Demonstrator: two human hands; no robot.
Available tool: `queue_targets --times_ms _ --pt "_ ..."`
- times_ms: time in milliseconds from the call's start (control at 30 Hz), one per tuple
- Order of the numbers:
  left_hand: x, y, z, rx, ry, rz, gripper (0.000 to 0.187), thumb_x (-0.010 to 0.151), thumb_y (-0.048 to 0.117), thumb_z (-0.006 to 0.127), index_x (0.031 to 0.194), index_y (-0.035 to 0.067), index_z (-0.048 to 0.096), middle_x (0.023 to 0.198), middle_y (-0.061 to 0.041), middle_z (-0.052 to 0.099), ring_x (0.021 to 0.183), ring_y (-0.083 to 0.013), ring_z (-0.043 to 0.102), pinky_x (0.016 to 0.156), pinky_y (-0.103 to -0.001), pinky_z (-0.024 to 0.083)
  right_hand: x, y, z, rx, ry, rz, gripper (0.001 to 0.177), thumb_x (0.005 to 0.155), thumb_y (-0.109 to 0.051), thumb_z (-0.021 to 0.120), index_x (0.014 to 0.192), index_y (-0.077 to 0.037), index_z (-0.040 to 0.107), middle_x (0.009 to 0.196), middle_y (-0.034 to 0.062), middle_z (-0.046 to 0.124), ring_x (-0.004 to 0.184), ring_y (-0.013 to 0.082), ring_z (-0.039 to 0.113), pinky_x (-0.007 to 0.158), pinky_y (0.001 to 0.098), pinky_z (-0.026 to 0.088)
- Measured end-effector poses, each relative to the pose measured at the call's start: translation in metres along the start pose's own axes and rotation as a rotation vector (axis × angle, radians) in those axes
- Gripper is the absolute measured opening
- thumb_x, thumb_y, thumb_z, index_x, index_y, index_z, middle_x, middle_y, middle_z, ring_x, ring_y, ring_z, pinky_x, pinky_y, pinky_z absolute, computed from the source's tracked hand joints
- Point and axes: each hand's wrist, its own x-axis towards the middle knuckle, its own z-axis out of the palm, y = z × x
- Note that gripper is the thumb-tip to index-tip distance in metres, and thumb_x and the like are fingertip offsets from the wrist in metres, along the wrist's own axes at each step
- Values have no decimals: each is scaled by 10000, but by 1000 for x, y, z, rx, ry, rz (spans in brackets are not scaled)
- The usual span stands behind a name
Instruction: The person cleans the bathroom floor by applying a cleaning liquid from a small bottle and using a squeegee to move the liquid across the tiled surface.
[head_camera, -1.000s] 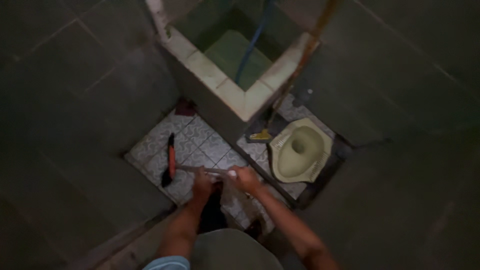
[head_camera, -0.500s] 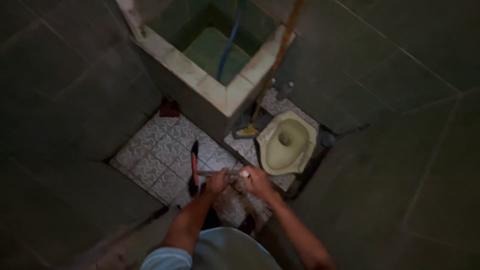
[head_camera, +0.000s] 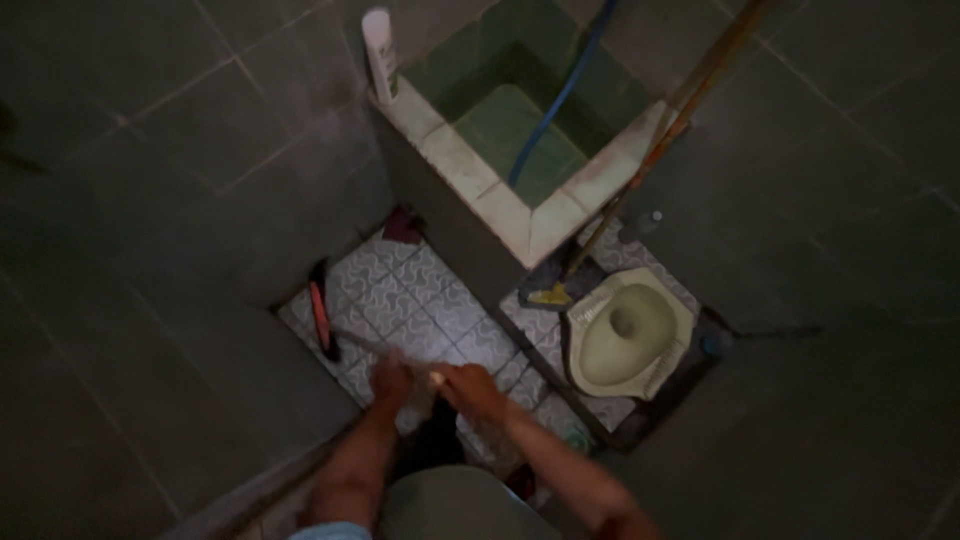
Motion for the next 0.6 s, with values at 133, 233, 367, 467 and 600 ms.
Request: queue_targets --times_ms 133,233,367,467,600 --pt "-22 13 21 -65 -150 22 215 1008 238 558 1174 133 646 977 -153 744 907 -352 707 810 -508 543 -35 -13 -27 183 104 171 280 966 -288 669 1175 -107 712 881 201 741 789 404 721 677 480 561" --pt "-32 35 38 -69 -363 129 199 998 241 552 1144 144 646 946 -149 740 900 -353 707 809 -516 540 -80 -7 -64 202 173 336 255 963 -298 672 1131 -110 711 870 208 736 794 389 738 670 462 574" --pt "-37 66 64 185 -720 447 180 986 246 545 1105 159 648 905 -144 734 890 -354 708 808 -527 536 -143 10 -68 116 446 290 206 997 -261 631 1085 -94 713 828 190 720 762 388 723 660 466 558" --pt "-43 95 88 356 -792 668 254 912 206 585 1157 173 645 929 -135 743 923 -364 698 796 -545 531 -183 20 -73 30 545 196 186 1029 -227 602 1054 -59 679 841 198 697 784 419 691 676 484 532" --pt "-53 98 87 389 -785 669 290 874 144 593 1161 134 632 943 -132 749 969 -364 696 800 -538 548 -198 33 -65 -3 555 195 187 1013 -216 604 999 -38 660 792 197 676 739 425 675 669 490 525"
